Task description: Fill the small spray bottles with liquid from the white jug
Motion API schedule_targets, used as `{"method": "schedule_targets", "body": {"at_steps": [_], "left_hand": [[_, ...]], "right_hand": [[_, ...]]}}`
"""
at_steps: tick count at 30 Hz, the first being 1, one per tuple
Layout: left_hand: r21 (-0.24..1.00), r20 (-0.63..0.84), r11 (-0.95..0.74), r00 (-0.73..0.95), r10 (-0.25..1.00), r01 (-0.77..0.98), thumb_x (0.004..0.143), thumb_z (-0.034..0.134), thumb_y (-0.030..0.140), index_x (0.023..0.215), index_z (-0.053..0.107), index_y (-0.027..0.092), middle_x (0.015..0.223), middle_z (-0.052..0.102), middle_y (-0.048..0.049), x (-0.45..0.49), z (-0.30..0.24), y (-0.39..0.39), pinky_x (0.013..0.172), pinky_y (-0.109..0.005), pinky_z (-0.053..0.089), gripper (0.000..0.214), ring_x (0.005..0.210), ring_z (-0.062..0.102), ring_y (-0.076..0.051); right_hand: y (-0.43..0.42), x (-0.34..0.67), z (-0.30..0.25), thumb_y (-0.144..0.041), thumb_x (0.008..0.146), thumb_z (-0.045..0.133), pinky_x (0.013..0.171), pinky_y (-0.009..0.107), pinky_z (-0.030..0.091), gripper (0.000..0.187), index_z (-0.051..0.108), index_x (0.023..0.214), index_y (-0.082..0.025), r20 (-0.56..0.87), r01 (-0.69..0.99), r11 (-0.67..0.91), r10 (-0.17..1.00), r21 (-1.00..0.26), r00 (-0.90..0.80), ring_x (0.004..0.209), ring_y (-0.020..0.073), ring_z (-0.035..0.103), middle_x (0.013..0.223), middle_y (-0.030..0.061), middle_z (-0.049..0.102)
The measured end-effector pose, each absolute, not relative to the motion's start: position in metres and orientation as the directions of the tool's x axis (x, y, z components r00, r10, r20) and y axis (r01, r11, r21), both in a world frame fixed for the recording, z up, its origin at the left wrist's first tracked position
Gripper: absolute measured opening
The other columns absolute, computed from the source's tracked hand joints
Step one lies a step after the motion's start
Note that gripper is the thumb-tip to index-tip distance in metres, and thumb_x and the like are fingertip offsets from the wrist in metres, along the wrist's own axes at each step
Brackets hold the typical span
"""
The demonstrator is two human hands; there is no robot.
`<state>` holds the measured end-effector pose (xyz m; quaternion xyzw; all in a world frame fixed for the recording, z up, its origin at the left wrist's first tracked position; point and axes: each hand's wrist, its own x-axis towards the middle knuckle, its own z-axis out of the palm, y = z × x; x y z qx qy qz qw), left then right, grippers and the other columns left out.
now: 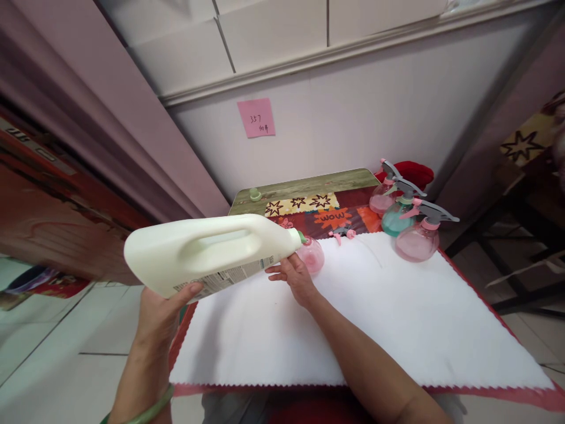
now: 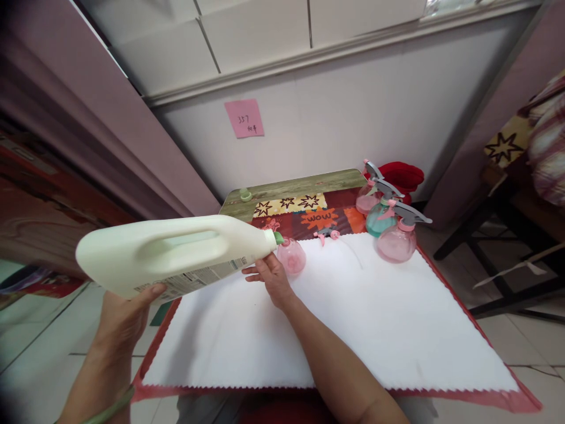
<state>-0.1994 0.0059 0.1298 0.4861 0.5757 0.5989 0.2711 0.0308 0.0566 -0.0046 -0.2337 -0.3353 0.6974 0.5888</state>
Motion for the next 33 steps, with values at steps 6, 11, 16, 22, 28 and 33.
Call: {"method": "schedule_targets", "body": {"at_steps": [6,11,16,22,28,33], "left_hand": [[0.950,0.275,-0.192,-0.374,0.886,0.245,0.051,0.093,0.027,0.100,0.074,0.018,0.110,0.076,-0.0080,-0.2014,0.1287,0.0068,0.094,-0.029,0.055,0.053,0.110,0.068,-0.028],[0.949,0.276,-0.189,-0.378,0.884,0.251,0.051,0.093,0.026,0.101,0.074,0.019,0.109,0.076,-0.0073,-0.2071,0.1247,0.0083,0.096,-0.031,0.054,0.054,0.109,0.068,-0.027],[0.948,0.276,-0.190,-0.361,0.891,0.257,0.053,0.093,0.027,0.103,0.074,0.019,0.109,0.076,-0.0080,-0.2076,0.1256,0.0078,0.097,-0.033,0.054,0.053,0.105,0.069,-0.028],[0.954,0.260,-0.178,-0.370,0.892,0.241,0.052,0.093,0.027,0.100,0.075,0.019,0.109,0.076,-0.0083,-0.2036,0.1287,0.0071,0.095,-0.032,0.056,0.052,0.104,0.070,-0.028],[0.953,0.262,-0.176,-0.380,0.887,0.246,0.051,0.093,0.028,0.100,0.074,0.018,0.111,0.076,-0.0092,-0.2033,0.1290,0.0074,0.092,-0.031,0.057,0.053,0.106,0.069,-0.029],[0.951,0.269,-0.182,-0.377,0.886,0.252,0.050,0.093,0.027,0.102,0.074,0.020,0.111,0.076,-0.0078,-0.2050,0.1278,0.0080,0.093,-0.030,0.057,0.056,0.107,0.069,-0.029]], "right_hand": [[0.0573,0.0312,-0.0050,-0.056,0.086,0.070,0.075,0.034,0.062,0.045,0.062,0.119,-0.026,0.070,-0.663,-0.083,0.977,-0.744,-0.201,0.088,0.0204,0.076,0.106,0.0052,0.072],[0.0569,0.0309,-0.0042,-0.057,0.086,0.070,0.075,0.034,0.062,0.045,0.063,0.118,-0.026,0.067,-0.662,-0.083,0.978,-0.745,-0.198,0.088,0.0204,0.075,0.105,0.0048,0.071],[0.0563,0.0313,-0.0030,-0.057,0.085,0.071,0.074,0.034,0.062,0.046,0.062,0.118,-0.025,0.068,-0.666,-0.085,0.977,-0.741,-0.200,0.088,0.0204,0.075,0.105,0.0050,0.071],[0.0560,0.0317,-0.0016,-0.057,0.084,0.071,0.074,0.034,0.062,0.046,0.063,0.116,-0.025,0.065,-0.668,-0.088,0.978,-0.739,-0.200,0.087,0.0204,0.075,0.105,0.0051,0.071],[0.0565,0.0312,-0.0023,-0.057,0.085,0.071,0.074,0.035,0.062,0.046,0.062,0.116,-0.025,0.055,-0.661,-0.091,0.979,-0.745,-0.196,0.087,0.0207,0.075,0.107,0.0055,0.071],[0.0561,0.0322,-0.0014,-0.058,0.084,0.071,0.074,0.034,0.062,0.047,0.062,0.116,-0.025,0.068,-0.667,-0.086,0.977,-0.740,-0.202,0.088,0.0207,0.075,0.106,0.0052,0.071]]}}
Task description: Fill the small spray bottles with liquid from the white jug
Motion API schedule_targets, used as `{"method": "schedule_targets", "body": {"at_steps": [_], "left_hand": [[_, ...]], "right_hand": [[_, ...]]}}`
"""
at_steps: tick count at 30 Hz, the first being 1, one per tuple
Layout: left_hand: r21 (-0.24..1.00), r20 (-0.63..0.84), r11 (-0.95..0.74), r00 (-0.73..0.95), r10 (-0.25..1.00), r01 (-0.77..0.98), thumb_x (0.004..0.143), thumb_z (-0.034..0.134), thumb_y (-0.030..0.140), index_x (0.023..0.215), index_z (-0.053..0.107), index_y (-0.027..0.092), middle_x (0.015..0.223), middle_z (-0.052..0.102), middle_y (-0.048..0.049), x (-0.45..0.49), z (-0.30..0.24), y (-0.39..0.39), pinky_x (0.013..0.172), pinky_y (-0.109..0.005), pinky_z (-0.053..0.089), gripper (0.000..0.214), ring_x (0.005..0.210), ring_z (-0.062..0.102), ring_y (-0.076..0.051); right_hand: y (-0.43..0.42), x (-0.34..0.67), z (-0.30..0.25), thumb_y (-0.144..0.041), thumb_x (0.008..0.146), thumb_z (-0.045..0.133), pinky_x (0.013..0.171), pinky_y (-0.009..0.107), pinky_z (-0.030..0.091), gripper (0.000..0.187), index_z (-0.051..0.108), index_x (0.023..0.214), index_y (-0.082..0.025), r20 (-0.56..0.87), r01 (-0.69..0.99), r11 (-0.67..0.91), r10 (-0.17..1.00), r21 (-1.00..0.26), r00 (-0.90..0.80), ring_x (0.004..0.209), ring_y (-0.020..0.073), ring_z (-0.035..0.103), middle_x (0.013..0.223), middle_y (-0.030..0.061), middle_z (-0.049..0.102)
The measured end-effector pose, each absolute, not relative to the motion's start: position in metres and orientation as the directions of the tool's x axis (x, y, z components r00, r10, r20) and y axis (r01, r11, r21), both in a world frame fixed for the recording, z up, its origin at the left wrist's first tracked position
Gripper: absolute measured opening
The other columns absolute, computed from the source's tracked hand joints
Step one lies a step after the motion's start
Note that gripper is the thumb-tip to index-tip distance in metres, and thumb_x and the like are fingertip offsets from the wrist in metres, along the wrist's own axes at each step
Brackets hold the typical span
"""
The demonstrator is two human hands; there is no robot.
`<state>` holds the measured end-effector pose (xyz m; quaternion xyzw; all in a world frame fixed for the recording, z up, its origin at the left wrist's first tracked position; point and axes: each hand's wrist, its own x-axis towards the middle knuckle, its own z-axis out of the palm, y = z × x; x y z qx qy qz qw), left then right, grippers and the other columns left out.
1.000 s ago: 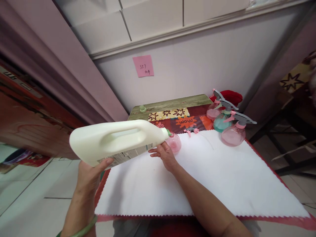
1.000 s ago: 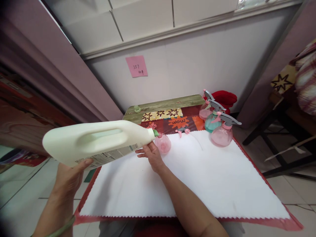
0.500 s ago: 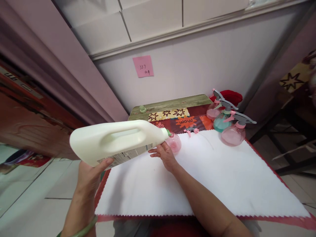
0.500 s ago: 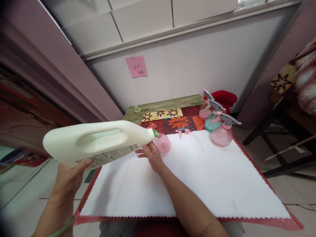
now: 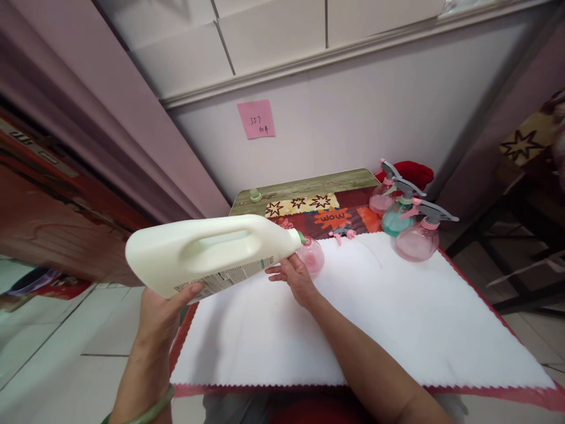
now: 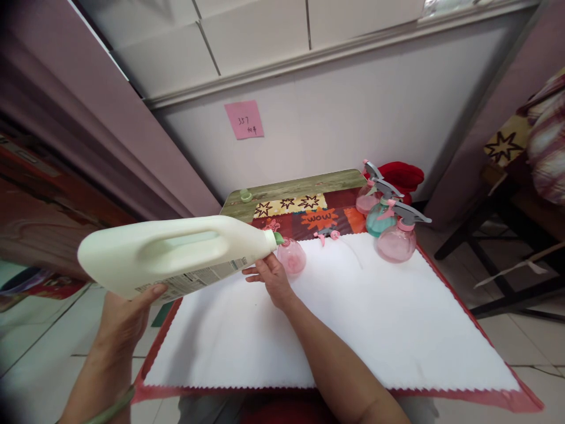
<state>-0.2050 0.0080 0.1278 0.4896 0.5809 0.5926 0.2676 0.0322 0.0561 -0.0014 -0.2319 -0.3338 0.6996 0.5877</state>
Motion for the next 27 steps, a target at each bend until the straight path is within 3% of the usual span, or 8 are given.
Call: {"method": "schedule_targets", "body": {"at_steps": [27], "left_hand": [[0.946,0.277,-0.185,-0.367,0.888,0.267,0.051,0.093,0.027,0.100,0.075,0.018,0.114,0.076,-0.0088,-0.2073,0.1273,0.0086,0.091,-0.028,0.057,0.053,0.106,0.069,-0.027]], "right_hand": [[0.0567,0.0313,-0.0033,-0.056,0.086,0.070,0.074,0.033,0.062,0.045,0.062,0.119,-0.026,0.058,-0.662,-0.095,0.977,-0.743,-0.205,0.088,0.0206,0.076,0.108,0.0049,0.071]]}}
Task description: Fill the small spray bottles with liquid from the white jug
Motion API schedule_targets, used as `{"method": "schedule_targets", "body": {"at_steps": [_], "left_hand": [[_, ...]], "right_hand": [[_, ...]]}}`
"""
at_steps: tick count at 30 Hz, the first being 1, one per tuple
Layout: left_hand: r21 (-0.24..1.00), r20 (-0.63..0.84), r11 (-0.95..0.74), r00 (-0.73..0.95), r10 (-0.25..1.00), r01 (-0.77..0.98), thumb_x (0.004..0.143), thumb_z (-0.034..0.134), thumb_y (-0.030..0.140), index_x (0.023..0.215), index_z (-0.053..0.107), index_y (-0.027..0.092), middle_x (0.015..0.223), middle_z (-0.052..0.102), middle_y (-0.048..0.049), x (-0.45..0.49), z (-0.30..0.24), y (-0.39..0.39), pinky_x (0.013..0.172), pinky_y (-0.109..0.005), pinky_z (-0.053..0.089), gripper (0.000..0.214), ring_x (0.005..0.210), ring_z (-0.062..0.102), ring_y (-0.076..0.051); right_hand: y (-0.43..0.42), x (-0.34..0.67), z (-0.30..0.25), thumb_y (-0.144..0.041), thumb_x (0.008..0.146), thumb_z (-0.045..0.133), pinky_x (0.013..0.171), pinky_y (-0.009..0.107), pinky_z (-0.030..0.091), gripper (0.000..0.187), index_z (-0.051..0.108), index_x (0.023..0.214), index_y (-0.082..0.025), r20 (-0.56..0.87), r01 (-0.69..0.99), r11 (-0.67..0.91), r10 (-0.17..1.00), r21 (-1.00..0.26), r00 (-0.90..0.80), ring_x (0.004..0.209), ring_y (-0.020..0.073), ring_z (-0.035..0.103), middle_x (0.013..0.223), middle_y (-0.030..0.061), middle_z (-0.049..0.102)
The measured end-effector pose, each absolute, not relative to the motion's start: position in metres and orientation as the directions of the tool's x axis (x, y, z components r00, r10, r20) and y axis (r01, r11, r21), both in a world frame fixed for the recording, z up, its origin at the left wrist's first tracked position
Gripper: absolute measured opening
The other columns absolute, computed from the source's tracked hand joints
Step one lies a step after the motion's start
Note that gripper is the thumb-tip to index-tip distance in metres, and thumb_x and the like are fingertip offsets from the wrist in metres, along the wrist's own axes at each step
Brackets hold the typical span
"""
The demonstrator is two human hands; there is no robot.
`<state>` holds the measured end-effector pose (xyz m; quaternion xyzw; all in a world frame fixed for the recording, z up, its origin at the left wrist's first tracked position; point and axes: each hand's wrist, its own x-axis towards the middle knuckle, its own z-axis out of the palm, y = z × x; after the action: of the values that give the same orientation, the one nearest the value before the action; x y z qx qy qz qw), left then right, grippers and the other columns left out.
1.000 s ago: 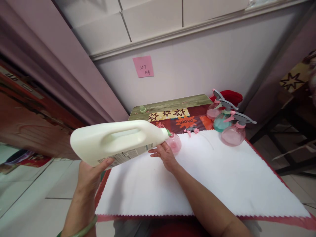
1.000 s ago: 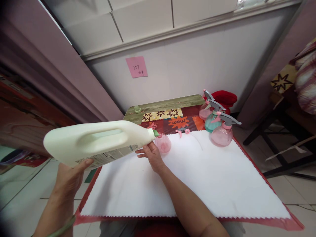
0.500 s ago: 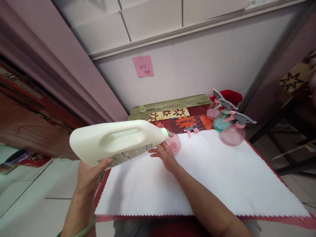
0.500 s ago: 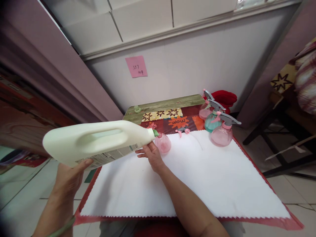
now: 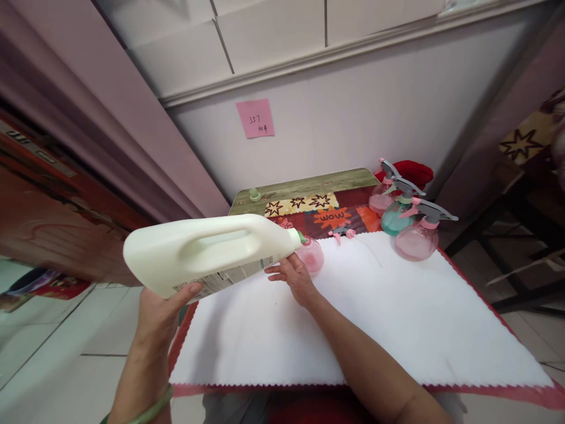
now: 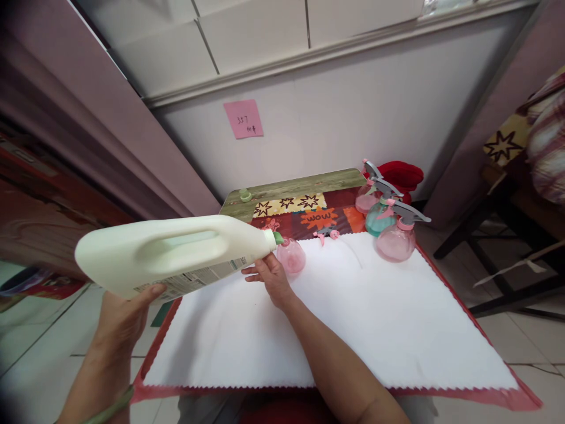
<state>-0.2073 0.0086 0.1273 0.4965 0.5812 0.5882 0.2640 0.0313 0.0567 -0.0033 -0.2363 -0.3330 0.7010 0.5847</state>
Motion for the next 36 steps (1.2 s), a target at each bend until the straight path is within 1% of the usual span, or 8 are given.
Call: {"method": "schedule_targets", "body": {"at_steps": [9,13,17,21,30,36], "left_hand": [[0.946,0.289,-0.208,-0.356,0.889,0.250,0.054,0.094,0.026,0.102,0.075,0.016,0.111,0.076,-0.0086,-0.2055,0.1285,0.0078,0.091,-0.026,0.056,0.053,0.103,0.069,-0.024],[0.948,0.285,-0.206,-0.356,0.890,0.242,0.055,0.093,0.026,0.105,0.074,0.015,0.112,0.076,-0.0095,-0.2034,0.1293,0.0075,0.091,-0.028,0.056,0.054,0.103,0.069,-0.025],[0.949,0.275,-0.191,-0.362,0.891,0.252,0.054,0.094,0.027,0.103,0.073,0.013,0.111,0.076,-0.0104,-0.2019,0.1313,0.0068,0.091,-0.028,0.056,0.055,0.103,0.069,-0.026],[0.953,0.267,-0.186,-0.370,0.890,0.239,0.052,0.095,0.027,0.105,0.073,0.013,0.112,0.076,-0.0110,-0.2012,0.1320,0.0062,0.089,-0.028,0.057,0.059,0.101,0.070,-0.026],[0.956,0.272,-0.206,-0.362,0.891,0.211,0.056,0.094,0.023,0.108,0.073,0.013,0.112,0.076,-0.0110,-0.1993,0.1326,0.0033,0.084,-0.027,0.058,0.057,0.101,0.070,-0.025],[0.946,0.292,-0.209,-0.367,0.883,0.249,0.054,0.094,0.025,0.114,0.071,0.013,0.111,0.076,-0.0105,-0.2031,0.1327,0.0034,0.085,-0.028,0.058,0.066,0.102,0.069,-0.026]], "right_hand": [[0.0573,0.0312,-0.0049,-0.057,0.085,0.071,0.074,0.033,0.062,0.046,0.062,0.118,-0.026,0.070,-0.667,-0.088,0.976,-0.740,-0.206,0.088,0.0201,0.076,0.107,0.0043,0.071],[0.0571,0.0311,-0.0041,-0.058,0.084,0.072,0.074,0.034,0.062,0.048,0.062,0.118,-0.026,0.066,-0.667,-0.090,0.976,-0.739,-0.205,0.088,0.0206,0.076,0.107,0.0046,0.070],[0.0574,0.0312,-0.0034,-0.059,0.083,0.072,0.074,0.034,0.062,0.050,0.062,0.119,-0.026,0.054,-0.663,-0.097,0.978,-0.742,-0.204,0.087,0.0209,0.076,0.107,0.0048,0.070],[0.0581,0.0318,-0.0028,-0.059,0.083,0.072,0.074,0.034,0.062,0.051,0.061,0.120,-0.026,0.052,-0.659,-0.104,0.976,-0.745,-0.213,0.088,0.0208,0.075,0.109,0.0053,0.070],[0.0585,0.0311,-0.0036,-0.059,0.083,0.072,0.073,0.034,0.062,0.050,0.061,0.119,-0.025,0.059,-0.659,-0.096,0.976,-0.746,-0.209,0.088,0.0205,0.075,0.109,0.0053,0.070],[0.0574,0.0323,0.0001,-0.059,0.083,0.072,0.074,0.035,0.062,0.050,0.061,0.119,-0.026,0.059,-0.665,-0.101,0.975,-0.740,-0.213,0.088,0.0205,0.075,0.109,0.0048,0.070]]}}
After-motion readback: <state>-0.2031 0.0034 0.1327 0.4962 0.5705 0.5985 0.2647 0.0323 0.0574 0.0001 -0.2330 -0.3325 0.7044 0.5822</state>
